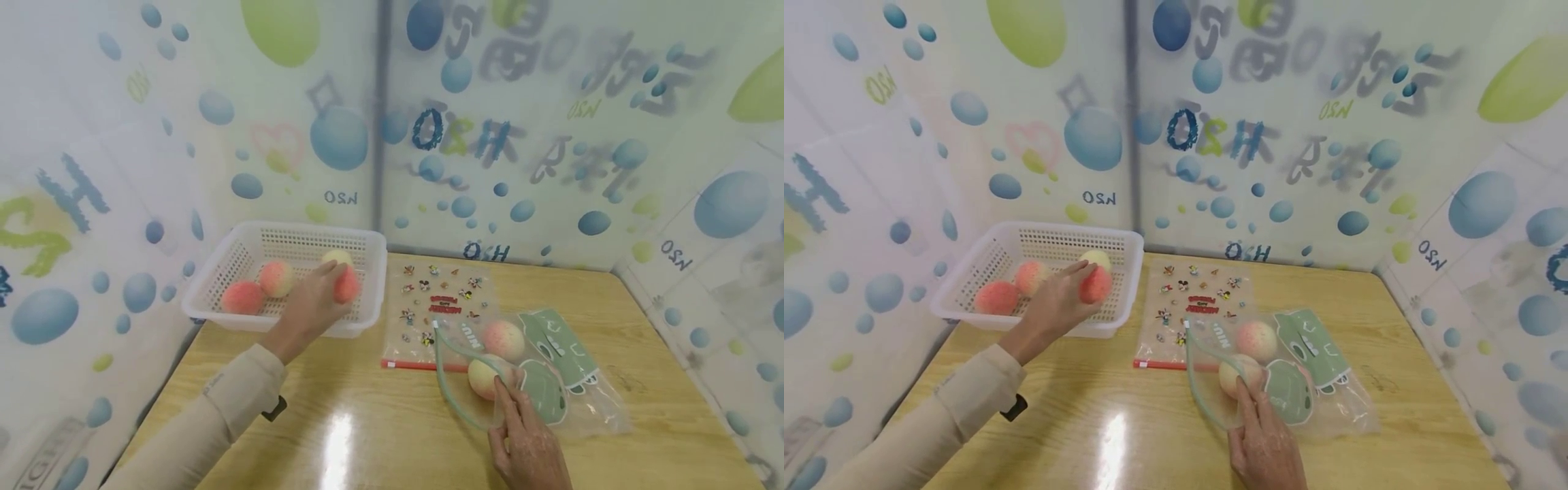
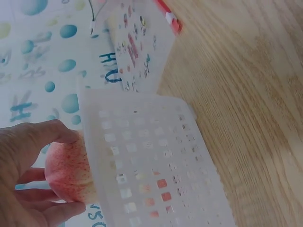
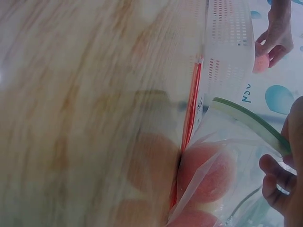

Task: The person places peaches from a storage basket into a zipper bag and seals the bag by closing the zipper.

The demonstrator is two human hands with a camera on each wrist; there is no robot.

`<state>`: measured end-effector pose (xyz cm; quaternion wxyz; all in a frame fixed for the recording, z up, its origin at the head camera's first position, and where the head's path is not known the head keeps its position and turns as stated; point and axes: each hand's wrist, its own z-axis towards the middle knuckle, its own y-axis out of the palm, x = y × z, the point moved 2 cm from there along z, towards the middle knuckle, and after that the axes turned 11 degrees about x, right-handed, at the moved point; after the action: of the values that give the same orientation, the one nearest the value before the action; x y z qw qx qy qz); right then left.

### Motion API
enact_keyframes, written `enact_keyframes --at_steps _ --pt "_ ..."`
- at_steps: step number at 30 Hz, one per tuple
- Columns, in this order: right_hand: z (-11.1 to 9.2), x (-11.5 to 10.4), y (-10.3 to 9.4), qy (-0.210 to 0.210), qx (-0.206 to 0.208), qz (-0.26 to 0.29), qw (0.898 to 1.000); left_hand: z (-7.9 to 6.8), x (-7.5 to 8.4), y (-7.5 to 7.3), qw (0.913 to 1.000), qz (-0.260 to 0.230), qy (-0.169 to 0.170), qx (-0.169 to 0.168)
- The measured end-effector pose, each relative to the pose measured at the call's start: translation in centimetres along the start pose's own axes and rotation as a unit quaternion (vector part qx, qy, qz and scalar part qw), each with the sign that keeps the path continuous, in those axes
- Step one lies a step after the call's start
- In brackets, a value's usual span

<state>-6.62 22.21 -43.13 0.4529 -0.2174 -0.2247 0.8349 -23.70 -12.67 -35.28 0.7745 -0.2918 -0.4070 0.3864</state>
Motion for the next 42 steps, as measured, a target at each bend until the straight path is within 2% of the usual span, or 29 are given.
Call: enact_keyframes --at_steps 9,18,24,30,36,42 --pt "0.1 0.1 0.0 -0.007 0.012 -0.001 1.0 -0.7 1.4 0.2 0.9971 -0.034 0.05 0.047" --pt "0.0 0.1 0.1 -0.003 0.012 -0.001 1.0 -1.4 2.6 1.0 0.9923 -0.06 0.094 0.055" --pt "0.1 0.1 0.1 -0.003 0.014 0.001 1.0 -2.1 3.0 1.4 0.9849 -0.072 0.129 0.09" --pt "0.3 0.0 0.1 -0.003 0.01 0.002 1.0 -2.6 3.4 2.0 0.9738 -0.101 0.163 0.123" --pt "0.2 -0.1 0.2 -0.004 0.011 -0.001 1.0 -3.2 4.6 2.6 0.9646 -0.111 0.202 0.129" --pt "0.4 0.2 0.1 -0.005 0.009 0.002 1.0 -4.0 5.7 3.5 0.9593 -0.128 0.221 0.121"
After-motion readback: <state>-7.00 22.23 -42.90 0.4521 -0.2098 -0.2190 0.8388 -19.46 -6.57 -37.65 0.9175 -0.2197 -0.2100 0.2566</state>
